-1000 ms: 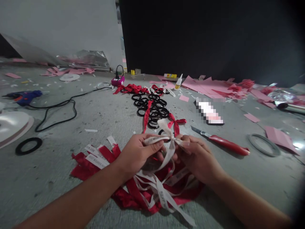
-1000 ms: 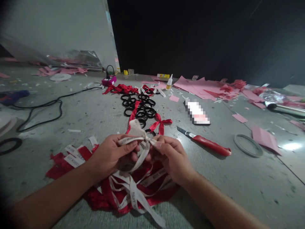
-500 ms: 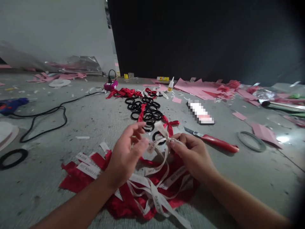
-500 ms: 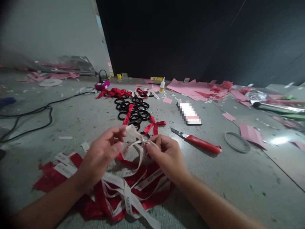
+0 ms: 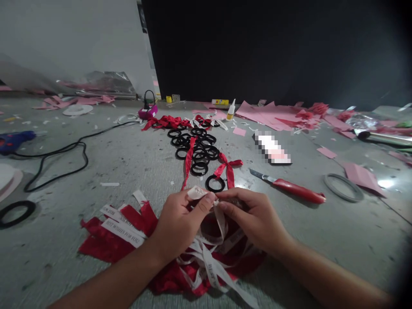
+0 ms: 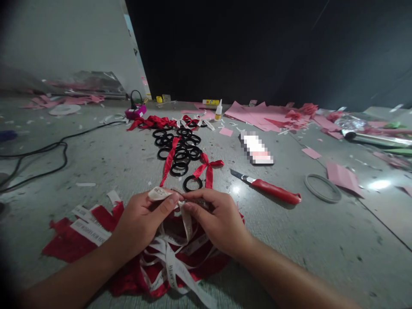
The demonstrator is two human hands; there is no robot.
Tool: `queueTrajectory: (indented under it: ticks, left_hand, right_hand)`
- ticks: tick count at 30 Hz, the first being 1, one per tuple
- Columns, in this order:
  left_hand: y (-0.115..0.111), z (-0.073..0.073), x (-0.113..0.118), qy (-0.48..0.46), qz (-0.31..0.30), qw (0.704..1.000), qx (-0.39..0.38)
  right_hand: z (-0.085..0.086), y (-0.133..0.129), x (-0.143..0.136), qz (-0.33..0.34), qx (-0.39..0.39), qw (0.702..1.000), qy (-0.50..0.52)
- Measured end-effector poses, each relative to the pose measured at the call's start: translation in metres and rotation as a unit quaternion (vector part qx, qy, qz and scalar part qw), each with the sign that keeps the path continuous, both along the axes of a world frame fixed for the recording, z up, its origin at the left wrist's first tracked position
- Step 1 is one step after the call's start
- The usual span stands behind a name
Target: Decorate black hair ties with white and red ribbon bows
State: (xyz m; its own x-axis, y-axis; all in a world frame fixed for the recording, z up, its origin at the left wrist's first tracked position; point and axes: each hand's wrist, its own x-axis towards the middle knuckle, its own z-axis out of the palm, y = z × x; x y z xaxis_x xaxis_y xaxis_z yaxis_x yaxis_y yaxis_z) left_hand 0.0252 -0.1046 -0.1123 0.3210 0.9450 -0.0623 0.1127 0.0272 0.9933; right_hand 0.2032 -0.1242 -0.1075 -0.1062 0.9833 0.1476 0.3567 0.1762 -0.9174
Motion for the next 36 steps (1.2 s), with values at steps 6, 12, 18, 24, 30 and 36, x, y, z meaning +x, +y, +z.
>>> queueTrajectory:
  ticks: [6, 12, 18, 24, 30, 36]
  left_hand:
    - [0.004, 0.003, 0.0, 0.002, 0.026, 1.0, -0.016]
    - [0.013, 0.007, -0.002, 0.005, 0.015, 0.999, 0.038]
    - [0.009, 0.004, -0.001, 0.025, -0.014, 0.996, 0.09]
    - [0.003, 0.003, 0.003, 0.011, -0.038, 0.996, 0.076]
    - [0.006, -0.001, 0.005, 0.066, -0.068, 0.987, 0.129]
    - [-0.006, 0.022, 0.002, 0.109, -0.117, 0.968, 0.191]
  right_hand:
    - [0.003, 0.001, -0.004, 0.015, -0.109, 0.99, 0.086]
    - [0.004, 0.002, -0.002, 0.008, -0.11, 0.989, 0.1]
    - [0.004, 0.004, 0.0, 0.043, -0.092, 0.992, 0.08]
    - [0.004, 0.007, -0.001, 0.047, -0.04, 0.995, 0.074]
    - [-0.004, 0.011, -0.004, 0.029, -0.021, 0.991, 0.13]
    - [0.001, 0.007, -0.009, 0.029, 0.009, 0.985, 0.171]
